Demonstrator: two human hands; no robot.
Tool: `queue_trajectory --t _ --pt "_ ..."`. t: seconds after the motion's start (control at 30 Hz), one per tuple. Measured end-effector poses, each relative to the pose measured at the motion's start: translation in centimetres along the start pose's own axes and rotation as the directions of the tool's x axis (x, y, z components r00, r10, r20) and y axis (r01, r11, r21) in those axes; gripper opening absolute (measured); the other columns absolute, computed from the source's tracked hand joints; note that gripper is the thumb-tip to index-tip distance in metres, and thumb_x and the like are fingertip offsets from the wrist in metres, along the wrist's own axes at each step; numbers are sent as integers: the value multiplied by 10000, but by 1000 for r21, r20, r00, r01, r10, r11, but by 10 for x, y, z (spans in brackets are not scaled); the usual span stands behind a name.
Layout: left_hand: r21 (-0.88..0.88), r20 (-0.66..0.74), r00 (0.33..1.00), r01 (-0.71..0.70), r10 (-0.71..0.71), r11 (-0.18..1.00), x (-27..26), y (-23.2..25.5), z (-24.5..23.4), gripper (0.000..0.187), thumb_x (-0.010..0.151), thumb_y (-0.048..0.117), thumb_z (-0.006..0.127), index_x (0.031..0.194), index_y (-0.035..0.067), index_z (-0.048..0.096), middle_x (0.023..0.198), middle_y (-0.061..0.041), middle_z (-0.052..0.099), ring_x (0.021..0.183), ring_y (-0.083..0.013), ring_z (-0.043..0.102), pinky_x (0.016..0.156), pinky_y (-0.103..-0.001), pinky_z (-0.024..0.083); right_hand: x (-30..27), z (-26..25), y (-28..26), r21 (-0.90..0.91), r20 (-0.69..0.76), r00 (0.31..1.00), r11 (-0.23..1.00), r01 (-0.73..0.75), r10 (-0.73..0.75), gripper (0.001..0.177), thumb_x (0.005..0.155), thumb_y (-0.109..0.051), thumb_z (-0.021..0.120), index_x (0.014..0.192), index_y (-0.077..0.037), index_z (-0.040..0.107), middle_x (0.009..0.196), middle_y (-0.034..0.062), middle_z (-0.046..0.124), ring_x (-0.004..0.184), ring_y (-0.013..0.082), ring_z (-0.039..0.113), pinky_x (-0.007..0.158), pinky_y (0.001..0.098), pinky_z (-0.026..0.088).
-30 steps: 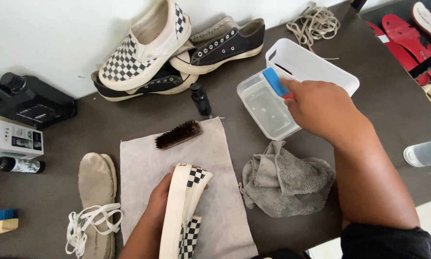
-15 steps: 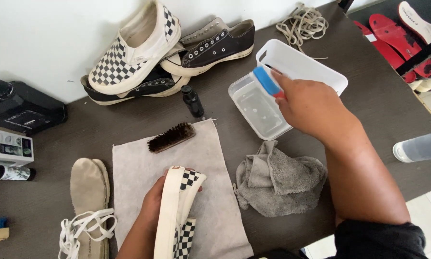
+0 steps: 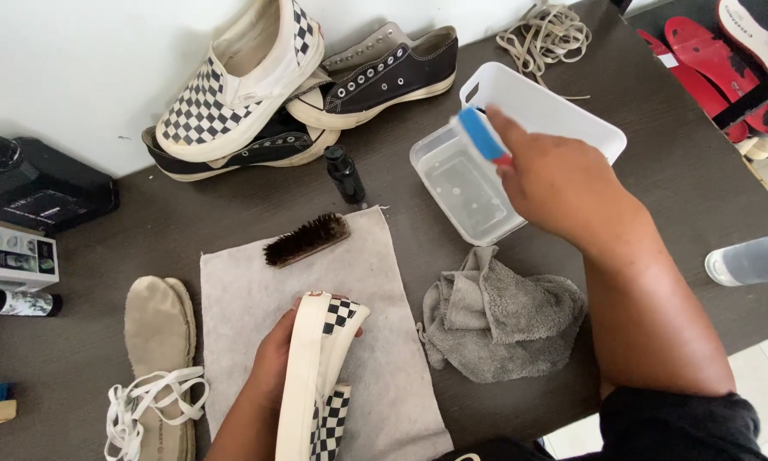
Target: The person scrubs the white rubber sole of a checkered slip-on shoe with a blue brush, then wipes the sole with a gray cloth. They dip the brush in water and continue scrubbing the same area.
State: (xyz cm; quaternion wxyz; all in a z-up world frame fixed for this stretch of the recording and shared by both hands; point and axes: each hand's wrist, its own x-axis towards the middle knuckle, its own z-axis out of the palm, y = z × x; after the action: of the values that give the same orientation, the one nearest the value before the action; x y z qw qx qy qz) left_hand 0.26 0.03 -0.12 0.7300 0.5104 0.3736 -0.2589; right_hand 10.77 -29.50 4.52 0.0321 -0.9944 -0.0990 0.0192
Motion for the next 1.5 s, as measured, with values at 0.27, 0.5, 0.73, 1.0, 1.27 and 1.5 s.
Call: queue_trajectory --t 0.27,0.5,0.73,1.0,1.27,1.5 --pt "3 5 1000 12 -12 1000 4 0 3 468 986 345 497 1191 14 756 1135 -198 769 991 -330 704 858 -406 500 -1 -2 8 64 61 992 991 -118 115 651 1004 -337 467 1639 -244 361 1141 155 700 1059 445 642 800 570 493" --pt "0 9 1000 10 -10 1000 6 1 6 462 983 342 505 1191 16 757 1132 -190 769 993 -324 703 865 -402 502 -4 -12 4 40 127 977 984 -175 169 749 1024 -343 448 1708 -256 154 994 274 725 984 524 647 765 575 495" --pt "9 24 1000 -4 4 1000 5 4 14 454 980 337 515 1191 18 759 1128 -180 769 995 -317 702 874 -398 504 -4 -6 10 37 47 997 997 -66 64 516 999 -286 438 1514 -273 463 1076 161 732 1013 454 656 744 567 493" --pt "36 32 1000 0 -1 999 6 6 21 446 977 333 525 1190 20 761 1124 -170 768 998 -309 700 884 -394 506 -3 1 14 28 108 988 994 -110 107 675 987 -282 441 1649 -316 313 1071 104 724 983 429 669 718 546 502" --pt "13 27 1000 4 -5 1000 9 9 23 437 972 328 537 1190 23 763 1119 -158 768 1001 -300 699 895 -389 509 -9 -18 -1 41 25 1000 999 -10 9 528 960 -177 609 1485 -129 578 930 231 763 918 438 752 839 579 573" --pt "-85 -47 998 25 -30 996 8 2 -5 431 970 324 545 1189 25 765 1116 -150 768 1002 -294 698 902 -385 510 -1 5 13 -47 110 993 998 51 -45 463 966 -270 465 1411 -296 588 1036 187 728 1049 434 670 788 549 514"
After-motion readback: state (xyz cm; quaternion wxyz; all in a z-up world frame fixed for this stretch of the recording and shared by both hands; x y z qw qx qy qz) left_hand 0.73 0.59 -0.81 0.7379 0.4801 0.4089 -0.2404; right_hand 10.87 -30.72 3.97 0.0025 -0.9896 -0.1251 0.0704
